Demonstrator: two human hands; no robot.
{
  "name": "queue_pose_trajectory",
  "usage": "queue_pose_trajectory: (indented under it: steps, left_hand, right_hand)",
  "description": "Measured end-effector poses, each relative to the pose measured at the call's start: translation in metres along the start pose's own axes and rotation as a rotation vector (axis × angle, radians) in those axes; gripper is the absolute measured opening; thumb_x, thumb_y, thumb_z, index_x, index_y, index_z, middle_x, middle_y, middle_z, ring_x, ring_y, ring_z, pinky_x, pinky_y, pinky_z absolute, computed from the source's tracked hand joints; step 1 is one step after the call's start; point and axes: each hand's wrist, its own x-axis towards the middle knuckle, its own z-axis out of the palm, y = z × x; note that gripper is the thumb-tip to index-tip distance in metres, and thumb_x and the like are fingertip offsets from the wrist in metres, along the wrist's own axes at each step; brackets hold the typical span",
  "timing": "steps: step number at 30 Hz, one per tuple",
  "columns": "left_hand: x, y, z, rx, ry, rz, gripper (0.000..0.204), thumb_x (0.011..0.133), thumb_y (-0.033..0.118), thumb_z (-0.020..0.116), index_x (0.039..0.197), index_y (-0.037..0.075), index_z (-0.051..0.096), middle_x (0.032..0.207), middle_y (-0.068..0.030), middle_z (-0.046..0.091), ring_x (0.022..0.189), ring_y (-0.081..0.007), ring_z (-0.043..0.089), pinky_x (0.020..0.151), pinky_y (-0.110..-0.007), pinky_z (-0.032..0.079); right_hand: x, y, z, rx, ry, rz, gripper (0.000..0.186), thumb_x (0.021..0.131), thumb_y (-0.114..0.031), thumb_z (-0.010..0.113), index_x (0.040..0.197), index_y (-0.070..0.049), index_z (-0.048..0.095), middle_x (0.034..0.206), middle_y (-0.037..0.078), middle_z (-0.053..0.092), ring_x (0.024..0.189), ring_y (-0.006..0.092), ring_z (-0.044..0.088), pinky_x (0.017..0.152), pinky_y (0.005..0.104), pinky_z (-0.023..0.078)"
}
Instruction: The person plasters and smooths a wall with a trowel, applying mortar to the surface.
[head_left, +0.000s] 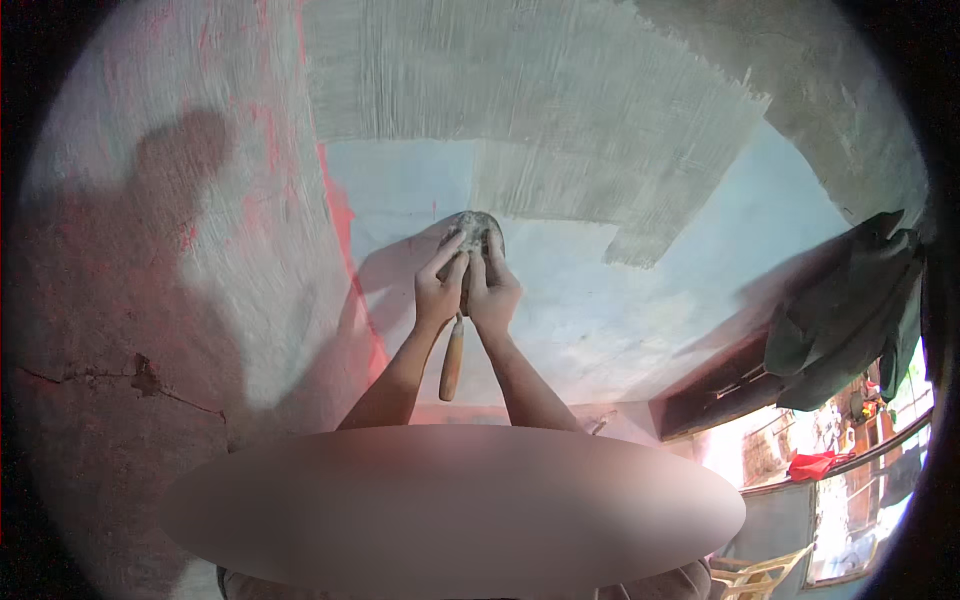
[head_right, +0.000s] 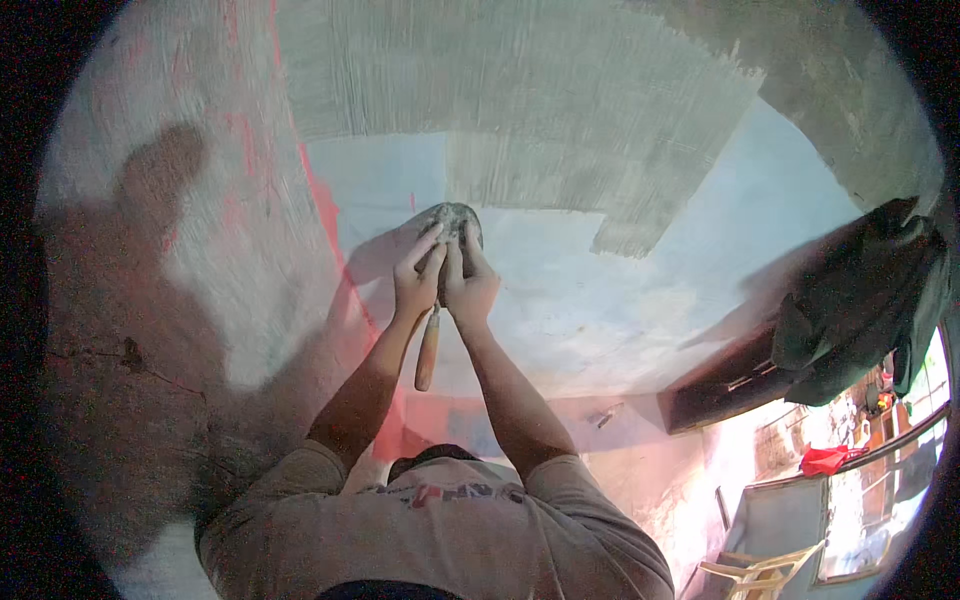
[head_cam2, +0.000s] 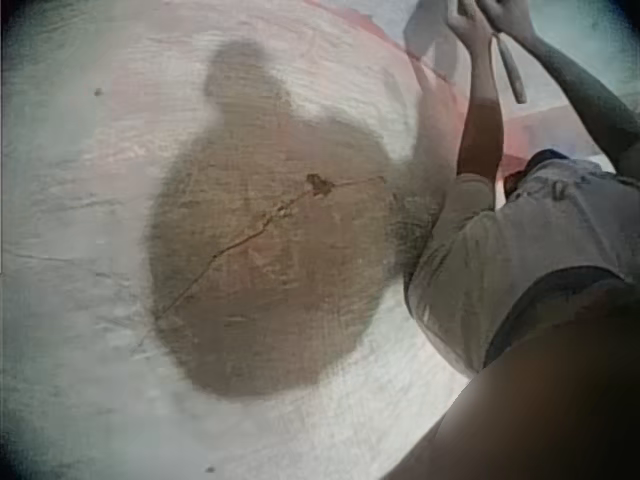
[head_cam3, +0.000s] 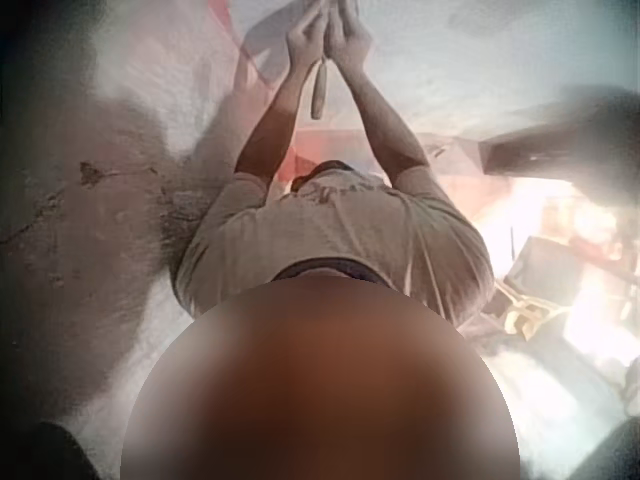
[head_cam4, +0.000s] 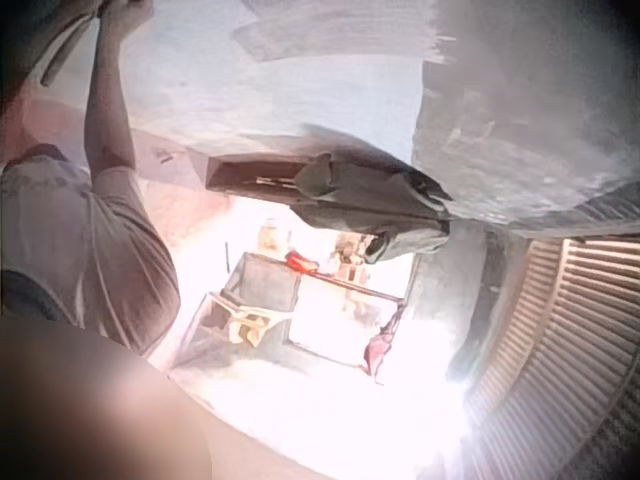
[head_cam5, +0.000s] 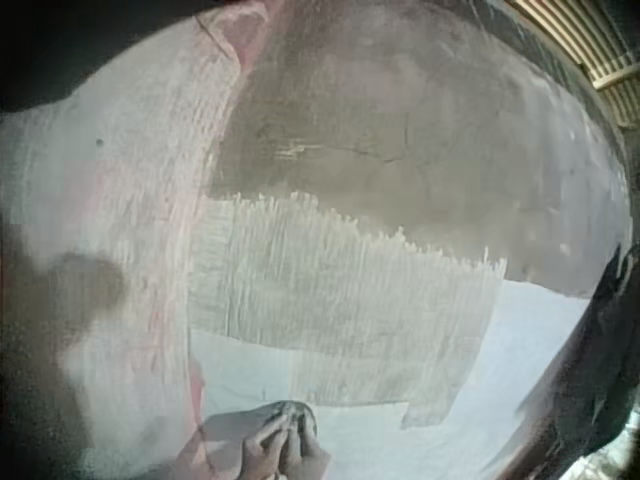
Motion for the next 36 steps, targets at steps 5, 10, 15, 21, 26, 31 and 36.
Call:
queue_pose_trajectory:
  steps: [5, 10, 15, 21, 26, 31, 36]
  left_hand:
    - [0.02, -0.016, -0.002, -0.075, -0.052, 0.025, 0.035, 0.099, 0.008, 0.063, 0.132, -0.004, 0.067, 0.134, -0.0165, 0.069, 0.128, -0.022, 0.062, 0.109, -0.034, 0.046]
    - [-0.01, -0.014, -0.006, -0.013, -0.051, -0.085, 0.034, 0.099, 0.007, 0.062, 0.131, -0.003, 0.068, 0.136, -0.0179, 0.067, 0.134, -0.0252, 0.058, 0.114, -0.036, 0.042]
    - [0.033, 0.013, 0.0, 0.017, -0.033, 0.077, 0.036, 0.1, 0.009, 0.061, 0.133, -0.004, 0.066, 0.135, -0.0159, 0.069, 0.13, -0.023, 0.061, 0.113, -0.035, 0.043]
    - [0.076, 0.03, 0.002, -0.005, -0.043, 0.079, 0.035, 0.1, 0.009, 0.061, 0.133, -0.004, 0.067, 0.133, -0.0169, 0.07, 0.127, -0.0213, 0.062, 0.11, -0.033, 0.045]
    - [-0.016, -0.009, -0.005, 0.113, -0.04, -0.168, 0.034, 0.098, 0.01, 0.065, 0.129, -0.004, 0.069, 0.131, -0.0183, 0.07, 0.128, -0.0246, 0.062, 0.111, -0.035, 0.045]
    - [-0.038, -0.027, -0.011, 0.045, -0.014, -0.096, 0.035, 0.099, 0.009, 0.065, 0.131, -0.004, 0.067, 0.132, -0.0178, 0.07, 0.127, -0.0236, 0.063, 0.111, -0.035, 0.045]
    - [-0.024, -0.016, -0.014, 0.056, -0.025, -0.084, 0.038, 0.099, 0.007, 0.064, 0.136, -0.004, 0.064, 0.131, -0.0183, 0.07, 0.125, -0.022, 0.063, 0.108, -0.034, 0.047]
  right_hand:
    - [0.011, 0.013, 0.003, 0.212, -0.057, 0.143, 0.045, 0.101, -0.012, 0.064, 0.144, 0.002, 0.058, 0.119, 0.019, 0.075, 0.096, 0.0074, 0.063, 0.085, 0.0256, 0.052]
    - [-0.018, 0.0, -0.008, -0.081, -0.159, 0.343, 0.046, 0.1, -0.014, 0.067, 0.142, 0.0, 0.06, 0.127, 0.023, 0.071, 0.117, 0.0148, 0.067, 0.097, 0.0293, 0.051]
    - [0.023, -0.015, 0.0, 0.012, -0.105, 0.207, 0.047, 0.1, -0.014, 0.067, 0.143, 0.001, 0.059, 0.128, 0.023, 0.071, 0.114, 0.0184, 0.069, 0.096, 0.0295, 0.052]
    - [0.067, -0.029, 0.012, 0.072, -0.008, -0.022, 0.048, 0.099, -0.023, 0.067, 0.144, -0.007, 0.061, 0.106, 0.022, 0.076, 0.089, 0.0151, 0.073, 0.081, 0.0301, 0.055]
    - [-0.019, -0.005, -0.007, 0.169, 0.048, 0.318, 0.055, 0.096, -0.013, 0.073, 0.142, 0.01, 0.054, 0.118, 0.019, 0.073, 0.106, 0.0193, 0.069, 0.091, 0.0309, 0.054]
    - [-0.034, 0.026, -0.006, 0.451, 0.049, 0.63, 0.024, 0.096, -0.017, 0.075, 0.108, 0.003, 0.071, 0.095, 0.006, 0.072, 0.081, 0.0101, 0.064, 0.07, 0.0273, 0.053]
    - [-0.023, 0.026, 0.001, 0.445, -0.03, 0.614, 0.023, 0.097, -0.019, 0.073, 0.104, 0.003, 0.071, 0.089, 0.004, 0.072, 0.076, 0.0091, 0.062, 0.067, 0.0273, 0.051]
